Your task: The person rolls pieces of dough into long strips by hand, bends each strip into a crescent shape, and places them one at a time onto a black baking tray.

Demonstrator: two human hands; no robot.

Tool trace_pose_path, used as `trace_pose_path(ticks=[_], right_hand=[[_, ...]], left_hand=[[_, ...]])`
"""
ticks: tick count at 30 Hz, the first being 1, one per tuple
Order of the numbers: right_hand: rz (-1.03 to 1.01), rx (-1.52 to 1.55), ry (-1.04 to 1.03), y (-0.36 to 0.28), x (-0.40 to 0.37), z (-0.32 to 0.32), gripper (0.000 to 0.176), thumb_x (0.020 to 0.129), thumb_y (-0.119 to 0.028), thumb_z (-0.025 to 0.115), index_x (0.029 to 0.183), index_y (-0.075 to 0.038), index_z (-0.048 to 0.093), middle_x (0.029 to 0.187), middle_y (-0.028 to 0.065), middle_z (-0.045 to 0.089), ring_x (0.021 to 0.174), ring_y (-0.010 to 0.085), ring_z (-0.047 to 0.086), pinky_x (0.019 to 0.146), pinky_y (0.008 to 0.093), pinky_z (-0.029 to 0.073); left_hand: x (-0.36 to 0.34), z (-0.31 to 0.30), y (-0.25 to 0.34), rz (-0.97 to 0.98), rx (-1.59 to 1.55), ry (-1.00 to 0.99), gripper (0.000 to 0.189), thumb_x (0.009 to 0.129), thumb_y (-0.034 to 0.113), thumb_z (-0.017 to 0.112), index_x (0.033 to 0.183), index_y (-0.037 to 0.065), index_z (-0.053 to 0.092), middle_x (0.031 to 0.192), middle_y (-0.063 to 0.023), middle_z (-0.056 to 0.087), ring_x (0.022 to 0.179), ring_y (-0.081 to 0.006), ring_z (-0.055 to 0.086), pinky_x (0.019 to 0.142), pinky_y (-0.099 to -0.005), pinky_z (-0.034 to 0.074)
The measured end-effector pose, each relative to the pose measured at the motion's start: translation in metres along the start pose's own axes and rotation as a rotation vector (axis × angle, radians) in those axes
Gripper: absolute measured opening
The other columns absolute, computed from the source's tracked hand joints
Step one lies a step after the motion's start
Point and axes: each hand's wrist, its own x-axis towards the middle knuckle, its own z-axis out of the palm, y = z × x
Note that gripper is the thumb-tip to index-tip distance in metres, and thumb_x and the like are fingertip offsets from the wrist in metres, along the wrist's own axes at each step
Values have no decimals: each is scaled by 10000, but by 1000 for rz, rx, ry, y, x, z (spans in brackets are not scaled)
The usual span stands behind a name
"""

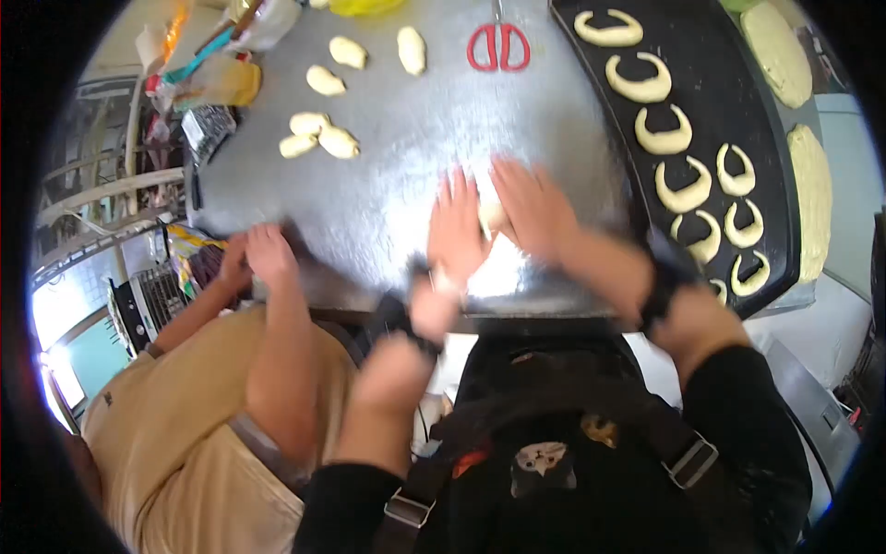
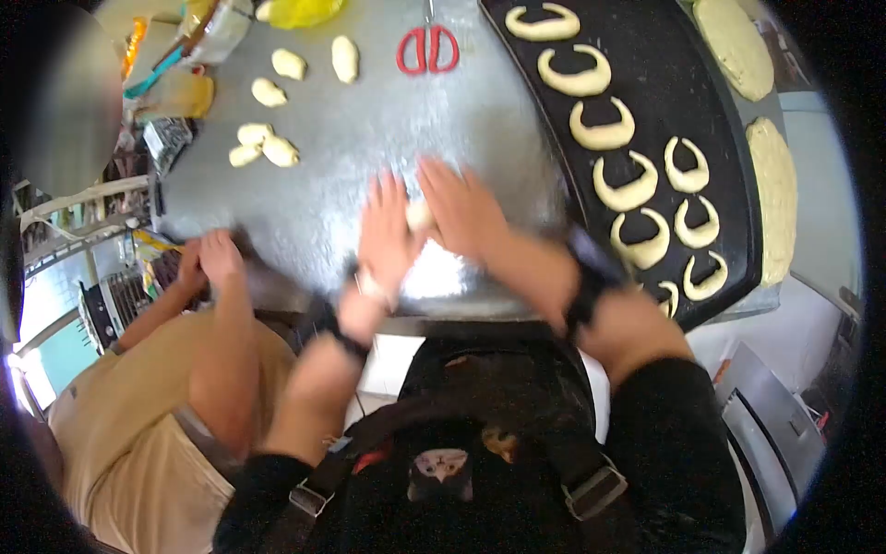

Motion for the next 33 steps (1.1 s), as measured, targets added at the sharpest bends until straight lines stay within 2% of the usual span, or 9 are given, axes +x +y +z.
trace_pose_path(ticks=[1, 3, 10, 13, 17, 24, 27, 29, 33], right_hand=[[102, 79, -263, -21, -42, -13, 816, 827, -467, 610, 1422, 25, 346, 1528, 182, 283, 1407, 299, 292, 1130, 487, 232], [100, 58, -154, -40, -95, -7, 820, 849, -481, 592, 1433, 28, 324, 1531, 194, 273, 1419, 308, 266, 1132, 494, 224], [344, -179, 518, 64, 148, -5, 827, 873, -502, 540, 1462, 17, 279, 1551, 167, 243, 1435, 293, 230, 1140, 530, 197], [43, 3, 251, 57, 81, -4, 834, 865, -492, 551, 1463, 18, 271, 1556, 157, 235, 1433, 281, 237, 1141, 520, 203], [186, 59, -258, 4, -69, -27, 868, 848, -488, 584, 1464, 28, 256, 1557, 191, 198, 1444, 318, 192, 1161, 509, 157], [389, -219, 255, 67, 99, -26, 850, 889, -505, 527, 1480, 20, 212, 1563, 185, 185, 1446, 322, 183, 1162, 505, 165], [236, -183, 276, 87, 110, -18, 838, 898, -498, 514, 1481, 21, 209, 1566, 182, 182, 1447, 324, 179, 1165, 492, 166], [238, -144, -106, 67, 42, -21, 858, 884, -483, 529, 1488, 24, 193, 1569, 181, 181, 1453, 322, 166, 1165, 502, 156], [292, 23, -305, 0, -89, -38, 977, 831, -531, 574, 1472, 80, 162, 1563, 244, 115, 1454, 368, 119, 1161, 538, 108]], left_hand=[[-42, -2, 20, -58, -86, -73, 737, 893, 456, 492, 1450, 0, 335, 1496, -294, 270, 1391, -482, 226, 1108, -582, 222], [-76, -2, 43, -170, -7, -123, 806, 866, 502, 521, 1468, 10, 308, 1515, -299, 221, 1402, -493, 187, 1098, -603, 218], [140, -13, -76, -370, 181, 603, 857, 875, 498, 519, 1464, -61, 242, 1543, -277, 162, 1413, -483, 150, 1151, -548, 145], [64, -11, -56, -186, 184, 184, 823, 904, 445, 505, 1464, -80, 209, 1549, -288, 123, 1432, -461, 119, 1153, -543, 131], [-92, -14, 8, -339, 6, -190, 811, 901, 479, 505, 1480, -20, 231, 1550, -272, 141, 1416, -504, 112, 1118, -600, 168], [84, -27, -106, -394, 248, 512, 755, 893, 413, 537, 1482, 26, 268, 1551, -272, 126, 1407, -509, 126, 1131, -579, 158], [76, -22, -109, -338, 118, 432, 799, 892, 397, 549, 1467, -53, 225, 1528, -305, 162, 1409, -497, 143, 1150, -546, 136], [12, -22, -80, -247, 50, 119, 837, 869, 427, 583, 1430, -103, 259, 1509, -322, 197, 1398, -485, 198, 1138, -538, 194], [-96, -17, -20, -434, -7, -37, 768, 892, 568, 497, 1493, 134, 294, 1543, -271, 149, 1396, -495, 183, 1112, -577, 215]])
